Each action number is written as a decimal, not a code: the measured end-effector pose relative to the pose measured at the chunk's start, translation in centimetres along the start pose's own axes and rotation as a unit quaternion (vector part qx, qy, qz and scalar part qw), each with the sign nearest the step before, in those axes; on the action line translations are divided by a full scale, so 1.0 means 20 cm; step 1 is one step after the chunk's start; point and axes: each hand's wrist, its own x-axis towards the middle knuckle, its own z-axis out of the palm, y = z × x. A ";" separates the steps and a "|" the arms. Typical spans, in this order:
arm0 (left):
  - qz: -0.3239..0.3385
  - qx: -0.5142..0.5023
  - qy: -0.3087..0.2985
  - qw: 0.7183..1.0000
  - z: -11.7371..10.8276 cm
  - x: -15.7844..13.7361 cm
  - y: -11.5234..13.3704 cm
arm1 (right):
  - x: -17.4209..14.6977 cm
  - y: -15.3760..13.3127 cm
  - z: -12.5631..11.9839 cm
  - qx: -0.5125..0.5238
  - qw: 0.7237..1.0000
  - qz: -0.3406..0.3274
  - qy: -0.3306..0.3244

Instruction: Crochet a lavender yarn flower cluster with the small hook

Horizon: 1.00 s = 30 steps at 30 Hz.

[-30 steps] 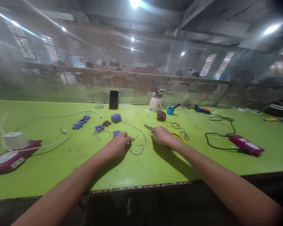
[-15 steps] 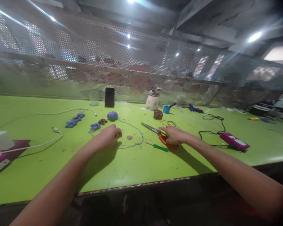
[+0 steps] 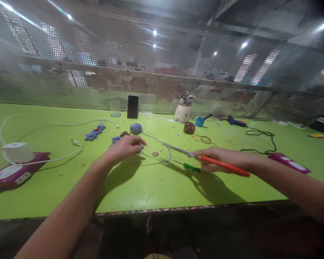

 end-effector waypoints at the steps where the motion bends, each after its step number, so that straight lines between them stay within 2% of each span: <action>1: -0.001 -0.009 0.005 1.000 0.00 0.00 0.01 | -0.05 -0.04 0.02 0.056 0.997 -0.016 -0.053; 2: -0.003 -0.019 0.008 1.000 0.00 -0.01 0.02 | -0.10 -0.07 0.05 0.107 0.989 -0.017 -0.099; 4: -0.007 -0.038 0.014 0.999 -0.01 -0.02 0.04 | -0.14 -0.12 0.10 0.180 0.973 -0.006 -0.143; 7: -0.012 -0.069 0.008 0.998 -0.01 -0.02 0.05 | -0.11 -0.15 0.16 0.266 0.944 -0.005 -0.195; 9: -0.010 -0.104 0.001 0.995 -0.01 -0.02 0.04 | -0.05 -0.15 0.19 0.330 0.923 0.015 -0.196; 13: -0.020 -0.168 -0.006 0.986 -0.01 -0.02 0.03 | 0.06 -0.16 0.23 0.385 0.900 0.064 -0.193; 19: -0.038 -0.165 -0.006 0.986 -0.02 -0.02 0.04 | 0.08 -0.18 0.23 0.389 0.910 0.050 -0.134; 26: -0.053 -0.140 0.001 0.989 0.00 -0.02 0.05 | 0.02 -0.16 0.21 0.273 0.946 0.065 -0.161; 30: -0.038 -0.130 -0.016 0.991 0.00 -0.02 0.03 | -0.02 -0.15 0.22 0.291 0.940 0.063 -0.168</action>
